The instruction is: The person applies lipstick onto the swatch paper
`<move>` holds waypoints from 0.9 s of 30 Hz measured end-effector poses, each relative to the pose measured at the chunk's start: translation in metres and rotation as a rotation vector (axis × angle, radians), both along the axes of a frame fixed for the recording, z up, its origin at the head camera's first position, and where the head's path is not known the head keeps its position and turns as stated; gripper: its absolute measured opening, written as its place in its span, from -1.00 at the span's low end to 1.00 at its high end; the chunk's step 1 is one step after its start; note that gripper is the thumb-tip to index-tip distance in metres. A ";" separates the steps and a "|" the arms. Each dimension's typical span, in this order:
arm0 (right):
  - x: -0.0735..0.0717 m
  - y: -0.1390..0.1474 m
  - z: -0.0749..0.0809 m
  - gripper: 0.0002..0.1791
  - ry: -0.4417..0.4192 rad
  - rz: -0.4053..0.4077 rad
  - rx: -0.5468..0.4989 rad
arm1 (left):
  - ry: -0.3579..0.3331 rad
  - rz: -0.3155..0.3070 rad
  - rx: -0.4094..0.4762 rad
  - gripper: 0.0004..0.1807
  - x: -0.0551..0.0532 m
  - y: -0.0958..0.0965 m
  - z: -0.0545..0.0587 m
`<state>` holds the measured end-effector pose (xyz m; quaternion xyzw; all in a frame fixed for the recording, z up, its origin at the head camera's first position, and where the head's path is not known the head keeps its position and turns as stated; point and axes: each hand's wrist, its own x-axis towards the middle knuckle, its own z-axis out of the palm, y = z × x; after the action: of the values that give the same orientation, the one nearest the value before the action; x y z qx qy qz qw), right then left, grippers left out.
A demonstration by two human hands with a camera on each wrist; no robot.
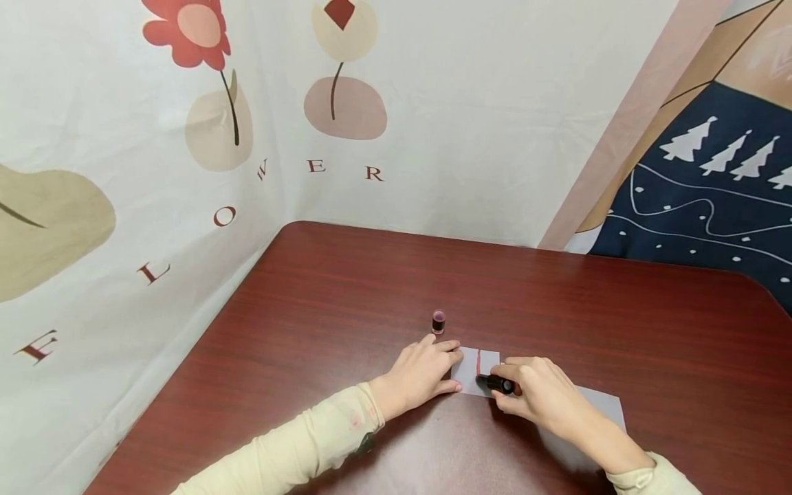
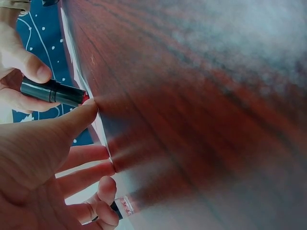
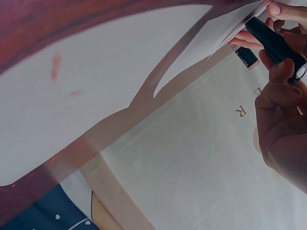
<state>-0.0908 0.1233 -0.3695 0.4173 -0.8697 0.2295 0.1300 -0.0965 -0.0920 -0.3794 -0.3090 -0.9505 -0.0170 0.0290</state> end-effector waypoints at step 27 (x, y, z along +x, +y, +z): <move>0.005 -0.001 0.000 -0.81 0.033 -0.002 -0.009 | -0.015 0.007 -0.010 -0.50 0.001 0.000 0.002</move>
<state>-0.0856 0.1224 -0.3691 0.4196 -0.8668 0.2262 0.1464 -0.0955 -0.0922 -0.3772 -0.3057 -0.9518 -0.0146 0.0203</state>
